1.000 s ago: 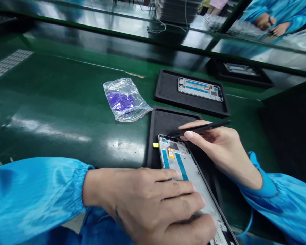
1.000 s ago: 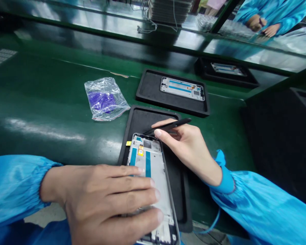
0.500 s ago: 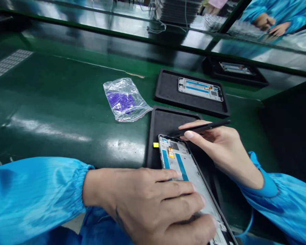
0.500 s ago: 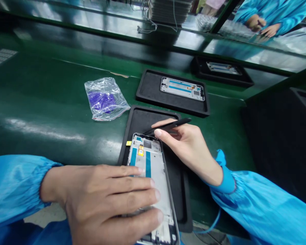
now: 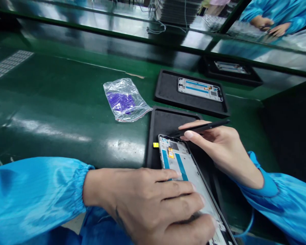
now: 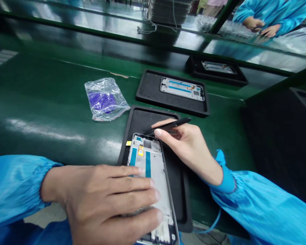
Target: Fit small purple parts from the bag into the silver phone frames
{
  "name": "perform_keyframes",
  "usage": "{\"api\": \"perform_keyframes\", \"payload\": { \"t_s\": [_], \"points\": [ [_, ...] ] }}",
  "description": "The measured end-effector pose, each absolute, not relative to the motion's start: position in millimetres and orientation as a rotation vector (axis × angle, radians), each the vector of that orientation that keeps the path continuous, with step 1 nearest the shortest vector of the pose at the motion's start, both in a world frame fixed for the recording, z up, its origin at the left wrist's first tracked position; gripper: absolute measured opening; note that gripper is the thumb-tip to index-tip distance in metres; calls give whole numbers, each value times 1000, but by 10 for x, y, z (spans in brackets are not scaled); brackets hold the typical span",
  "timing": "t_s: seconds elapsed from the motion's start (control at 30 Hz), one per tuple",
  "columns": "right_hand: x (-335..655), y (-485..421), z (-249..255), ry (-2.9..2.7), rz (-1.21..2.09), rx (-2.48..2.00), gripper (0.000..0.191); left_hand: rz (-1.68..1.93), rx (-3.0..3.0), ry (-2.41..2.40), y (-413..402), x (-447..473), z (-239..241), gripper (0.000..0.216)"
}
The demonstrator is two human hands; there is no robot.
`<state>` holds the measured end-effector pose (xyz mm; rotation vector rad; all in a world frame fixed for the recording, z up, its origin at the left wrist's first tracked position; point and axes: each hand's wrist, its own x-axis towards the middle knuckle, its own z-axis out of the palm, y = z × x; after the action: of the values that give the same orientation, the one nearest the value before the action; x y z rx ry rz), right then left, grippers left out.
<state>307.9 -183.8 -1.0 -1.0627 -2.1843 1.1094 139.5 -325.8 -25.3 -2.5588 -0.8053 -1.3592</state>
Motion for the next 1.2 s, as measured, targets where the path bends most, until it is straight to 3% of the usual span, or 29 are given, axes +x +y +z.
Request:
{"api": "perform_keyframes", "payload": {
  "t_s": [1.2],
  "points": [
    [3088,-1878,-22,-2251,985,-922,14,-1377,-2527,-824,-3262,1411,-268,22]
  ]
}}
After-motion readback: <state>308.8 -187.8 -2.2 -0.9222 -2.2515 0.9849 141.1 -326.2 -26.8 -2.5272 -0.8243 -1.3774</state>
